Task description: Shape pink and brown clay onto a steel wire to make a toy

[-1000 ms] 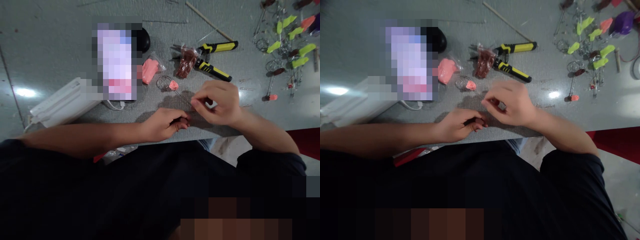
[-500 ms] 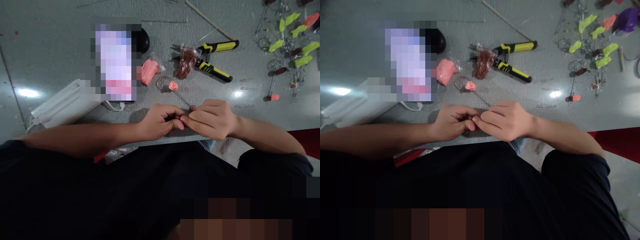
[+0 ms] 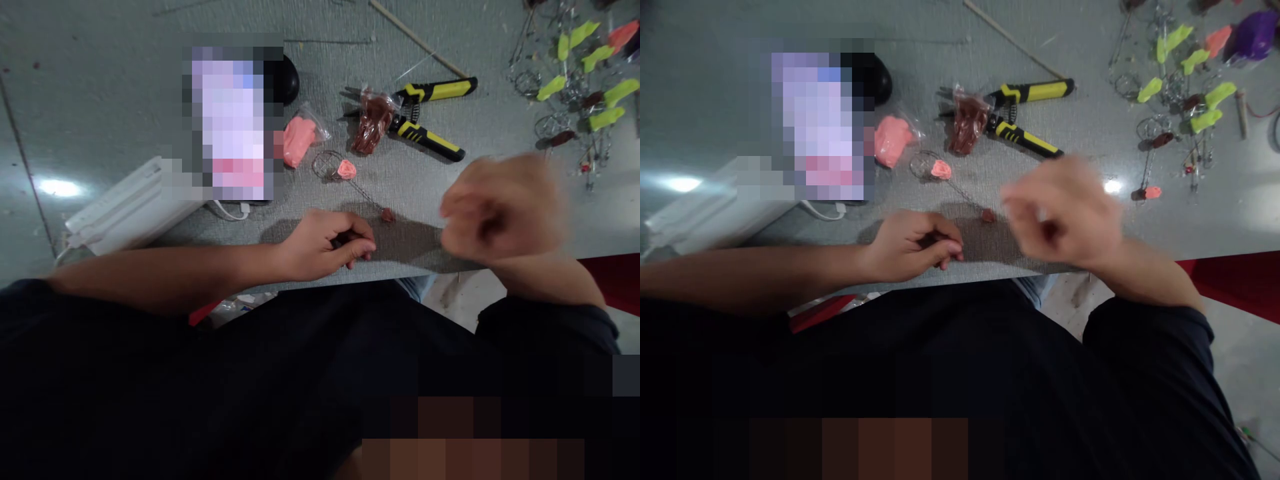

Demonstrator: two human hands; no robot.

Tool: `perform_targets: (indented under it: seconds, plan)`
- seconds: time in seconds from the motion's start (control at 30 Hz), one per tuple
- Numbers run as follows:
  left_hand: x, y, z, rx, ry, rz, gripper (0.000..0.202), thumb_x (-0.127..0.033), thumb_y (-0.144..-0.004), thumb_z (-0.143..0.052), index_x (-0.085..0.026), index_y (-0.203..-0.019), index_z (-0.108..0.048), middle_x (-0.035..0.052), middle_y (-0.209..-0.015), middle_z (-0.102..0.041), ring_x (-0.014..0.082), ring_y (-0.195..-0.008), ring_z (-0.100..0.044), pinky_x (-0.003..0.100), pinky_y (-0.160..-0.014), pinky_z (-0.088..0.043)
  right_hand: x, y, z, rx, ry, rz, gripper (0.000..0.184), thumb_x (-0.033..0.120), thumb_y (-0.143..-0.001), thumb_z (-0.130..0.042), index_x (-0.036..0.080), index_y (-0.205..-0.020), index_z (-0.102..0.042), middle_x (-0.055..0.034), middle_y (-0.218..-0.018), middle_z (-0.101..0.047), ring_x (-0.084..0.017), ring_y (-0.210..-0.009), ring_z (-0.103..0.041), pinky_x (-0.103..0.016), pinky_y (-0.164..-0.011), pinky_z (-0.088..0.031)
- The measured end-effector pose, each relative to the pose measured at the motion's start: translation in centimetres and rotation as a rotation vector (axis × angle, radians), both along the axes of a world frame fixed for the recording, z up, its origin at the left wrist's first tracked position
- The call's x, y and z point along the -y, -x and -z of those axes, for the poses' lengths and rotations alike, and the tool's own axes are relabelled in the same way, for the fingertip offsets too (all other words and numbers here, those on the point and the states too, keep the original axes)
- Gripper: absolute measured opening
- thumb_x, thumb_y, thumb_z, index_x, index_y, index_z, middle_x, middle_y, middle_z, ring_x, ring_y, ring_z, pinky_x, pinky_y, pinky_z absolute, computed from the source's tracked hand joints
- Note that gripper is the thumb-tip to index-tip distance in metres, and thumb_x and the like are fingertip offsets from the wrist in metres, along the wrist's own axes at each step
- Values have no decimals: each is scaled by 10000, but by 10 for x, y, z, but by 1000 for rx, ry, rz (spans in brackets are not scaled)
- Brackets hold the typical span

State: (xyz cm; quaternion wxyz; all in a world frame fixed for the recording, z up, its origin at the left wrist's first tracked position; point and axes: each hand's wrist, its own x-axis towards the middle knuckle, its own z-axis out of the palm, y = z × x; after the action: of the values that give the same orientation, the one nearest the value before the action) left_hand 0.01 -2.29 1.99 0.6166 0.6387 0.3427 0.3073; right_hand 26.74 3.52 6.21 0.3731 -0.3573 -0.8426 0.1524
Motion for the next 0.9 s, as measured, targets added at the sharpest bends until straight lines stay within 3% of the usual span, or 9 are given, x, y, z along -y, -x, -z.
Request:
perform_targets:
  seconds: [0.03, 0.07, 0.17, 0.23, 0.3, 0.53, 0.67, 0.77, 0.9]
  plan:
    - [0, 0, 0, -6, 11, 13, 158, -280, -1068, -728, -169, -955, -730, 12, -800, -802, 74, -571, -728, 138, -540, -559, -6, -2, -1, -197, -109, 148, 303, 386, -1110, -623, 299, -871, -789, -5, -597, -631, -167, -505, -529, -417, -574, -442]
    - [0, -1, 1, -8, 26, 23, 140, -278, -1069, -723, -168, -984, -737, 16, -816, -810, 75, -587, -735, 140, -556, -572, -13, -2, 0, -379, -102, 210, 226, 393, -1102, -672, 287, -965, -817, -15, -637, -654, -169, -527, -573, -401, -551, -419]
    - [0, -2, 3, -25, 63, 10, 163, -328, -1076, -724, -167, -1072, -749, 35, -876, -833, 80, -633, -754, 153, -599, -608, -31, 1, 9, -548, 115, 140, 190, 432, -1055, -806, 245, -1075, -834, -55, -823, -782, -165, -634, -697, -360, -570, -524]
    - [0, -2, 4, -38, 79, 1, 209, -370, -1076, -731, -163, -1097, -752, 47, -900, -843, 89, -649, -761, 166, -608, -622, -39, 2, 17, -481, 324, 45, 199, 429, -1033, -837, 233, -1055, -810, -66, -908, -805, -163, -724, -755, -347, -659, -612]
    - [-1, -2, 4, -43, 85, 1, 234, -391, -1068, -743, -158, -1093, -759, 52, -894, -843, 99, -654, -761, 178, -609, -627, -42, 0, 23, -391, 428, -22, 222, 453, -1011, -839, 242, -1007, -770, -56, -930, -794, -152, -749, -761, -332, -682, -618]
    - [-2, -3, 2, -34, 67, 9, 185, -338, -1046, -754, -154, -1062, -765, 48, -845, -830, 99, -633, -739, 177, -584, -600, -44, -9, 22, -114, 327, -196, 203, 432, -1054, -707, 271, -1032, -829, -60, -917, -805, -158, -778, -711, -346, -711, -569]
    - [-3, -2, 2, -51, 47, 11, 176, -334, -1055, -748, -159, -1061, -765, 45, -850, -833, 102, -642, -747, 180, -592, -601, -42, -14, 21, -45, 533, -183, 230, 490, -1071, -710, 303, -1121, -834, -18, -905, -822, -173, -682, -758, -365, -659, -625]
    - [-3, -1, 2, -60, 39, 13, 202, -366, -1066, -751, -165, -1060, -766, 45, -857, -839, 110, -656, -758, 189, -605, -609, -43, -18, 22, -13, 570, -161, 264, 548, -1050, -748, 297, -1049, -829, -13, -851, -825, -187, -696, -786, -358, -646, -625]
    - [-3, -1, 2, -64, 13, 6, 202, -365, -1070, -754, -164, -1057, -775, 44, -849, -841, 114, -664, -764, 193, -615, -609, -50, -20, 22, 27, 462, -236, 303, 558, -984, -841, 277, -888, -784, -9, -788, -814, -149, -676, -760, -311, -602, -537]
